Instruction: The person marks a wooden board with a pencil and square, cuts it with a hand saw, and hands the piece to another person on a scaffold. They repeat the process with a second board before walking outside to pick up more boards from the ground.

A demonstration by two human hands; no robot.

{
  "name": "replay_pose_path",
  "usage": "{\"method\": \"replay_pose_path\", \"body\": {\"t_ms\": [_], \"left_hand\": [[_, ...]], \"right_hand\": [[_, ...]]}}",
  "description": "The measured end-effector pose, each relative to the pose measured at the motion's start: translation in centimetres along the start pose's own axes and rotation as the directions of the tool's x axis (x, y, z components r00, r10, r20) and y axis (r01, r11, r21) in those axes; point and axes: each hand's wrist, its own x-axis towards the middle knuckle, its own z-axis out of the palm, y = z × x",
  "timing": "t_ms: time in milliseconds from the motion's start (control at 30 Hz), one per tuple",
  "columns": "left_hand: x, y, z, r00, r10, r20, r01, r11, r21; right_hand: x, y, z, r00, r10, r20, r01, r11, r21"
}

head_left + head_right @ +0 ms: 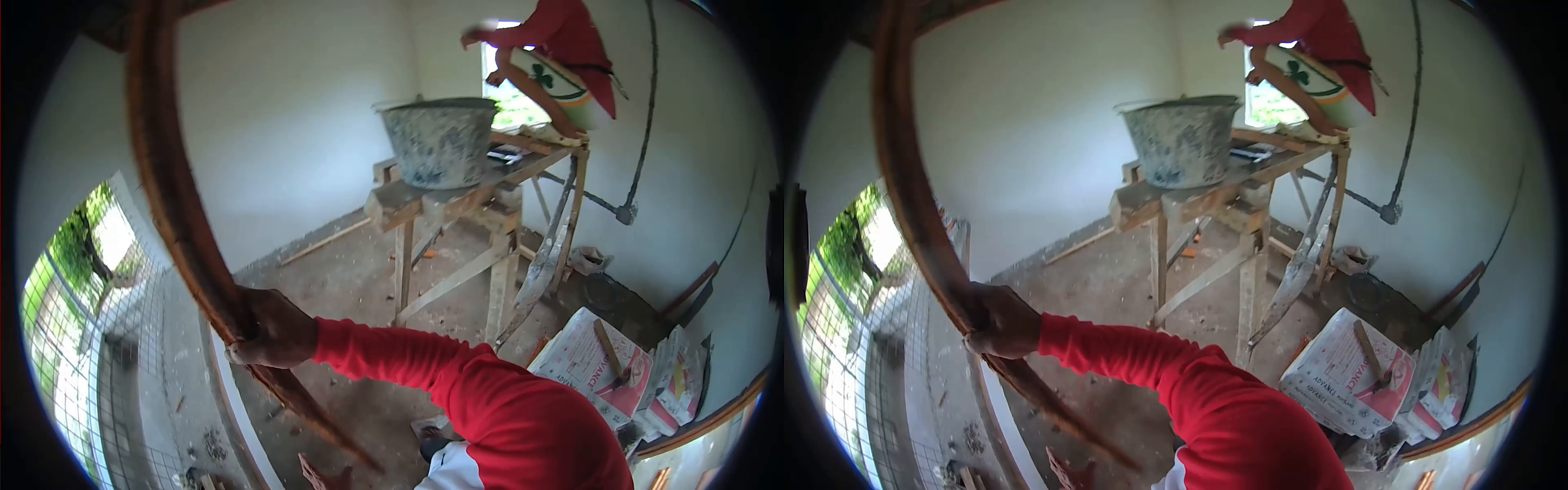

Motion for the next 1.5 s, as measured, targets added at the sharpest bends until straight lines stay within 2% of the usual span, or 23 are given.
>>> {"method": "replay_pose_path", "body": {"t_ms": [133,300,400,467,500,567,767,800,900,933,1000,1033,1133,1167,1233,1267,1300,1333,1367,1400,1433,1467,1500], "left_hand": [[6.9,5.4,-2.5,0.997,0.063,0.039,-0.052,0.971,-0.232],[12.0,12.7,-4.5,0.971,0.071,0.230,0.058,0.857,-0.512],[14.7,16.6,-5.1,0.941,0.072,0.332,0.153,0.784,-0.602],[16.5,18.9,-5.8,0.913,0.072,0.402,0.222,0.739,-0.636],[17.4,20.0,-6.1,0.898,0.075,0.434,0.254,0.717,-0.649],[19.4,22.4,-6.9,0.867,0.080,0.492,0.317,0.674,-0.668],[26.2,30.1,-11.7,0.762,0.069,0.644,0.516,0.535,-0.669],[27.3,31.8,-12.9,0.835,0.107,0.539,0.442,0.451,-0.775],[30.3,32.2,-14.4,0.904,0.240,0.353,0.185,0.525,-0.831],[31.1,30.8,-14.4,0.934,0.320,0.159,-0.158,0.769,-0.619],[29.9,32.4,-18.2,0.956,0.253,0.150,-0.215,0.949,-0.231],[29.0,32.8,-19.5,0.969,0.212,0.130,-0.187,0.965,-0.183],[27.8,31.2,-23.0,0.961,0.271,0.046,-0.263,0.955,-0.140],[27.9,31.2,-24.5,0.967,0.248,0.066,-0.249,0.968,0.007],[29.2,31.5,-26.4,0.986,0.091,0.136,-0.121,0.965,0.233],[30.2,30.9,-26.7,0.982,-0.040,0.182,-0.019,0.950,0.313],[30.9,28.9,-25.1,0.965,0.252,-0.072,-0.206,0.900,0.383],[33.1,26.4,-25.8,0.968,0.249,0.011,-0.240,0.916,0.321],[34.4,28.5,-25.8,0.952,0.258,-0.165,-0.162,0.882,0.443],[36.6,29.1,-27.3,0.945,0.317,-0.074,-0.245,0.843,0.480],[38.4,30.5,-28.7,0.996,0.082,-0.017,-0.061,0.855,0.515],[42.2,24.3,-28.5,0.894,0.411,-0.177,-0.250,0.786,0.565],[45.5,22.9,-29.8,0.899,0.364,-0.244,-0.140,0.765,0.628]], "right_hand": [[-0.2,-4.6,-5.1,0.972,0.236,0.020,-0.236,0.962,0.139],[0.9,-5.0,-12.5,0.968,0.220,-0.122,-0.218,0.976,0.022],[1.1,-7.0,-16.3,0.971,0.020,-0.240,0.031,0.978,0.209],[-1.9,-6.0,-17.3,0.992,0.097,-0.081,-0.053,0.902,0.429],[-4.1,-5.8,-17.2,0.987,0.162,-0.019,-0.146,0.926,0.348],[-8.5,-2.7,-16.3,0.987,0.127,0.095,-0.158,0.856,0.493],[-8.0,-6.6,-17.2,0.991,0.086,0.106,-0.136,0.542,0.829],[-6.5,-7.6,-17.1,0.990,0.139,0.009,-0.080,0.514,0.854],[-2.1,-10.9,-18.5,0.969,0.112,-0.219,0.081,0.694,0.715],[-0.1,-11.4,-19.4,0.944,0.129,-0.303,0.107,0.749,0.654],[5.0,-11.6,-22.2,0.901,0.164,-0.402,0.144,0.761,0.633],[7.8,-12.2,-24.3,0.883,0.201,-0.425,0.106,0.795,0.597],[15.0,-11.0,-30.6,0.855,0.106,-0.508,0.084,0.938,0.337],[16.2,-11.4,-32.1,0.851,0.097,-0.515,0.074,0.951,0.300],[15.1,-15.0,-32.7,0.833,0.322,-0.449,-0.018,0.829,0.560],[14.8,-14.5,-32.0,0.871,0.293,-0.395,-0.016,0.820,0.572],[14.0,-13.4,-31.0,0.903,0.259,-0.342,-0.012,0.812,0.584],[13.1,-12.5,-29.8,0.932,0.220,-0.289,-0.007,0.805,0.593],[12.0,-11.7,-27.9,0.946,0.234,-0.226,-0.047,0.786,0.616],[10.7,-11.8,-25.8,0.956,0.245,-0.163,-0.089,0.769,0.633],[9.2,-11.9,-24.2,0.968,0.234,-0.088,-0.146,0.813,0.563],[7.5,-12.9,-22.8,0.973,0.229,-0.012,-0.195,0.853,0.485],[6.4,-12.6,-21.9,0.988,0.137,0.076,-0.156,0.915,0.372]]}}
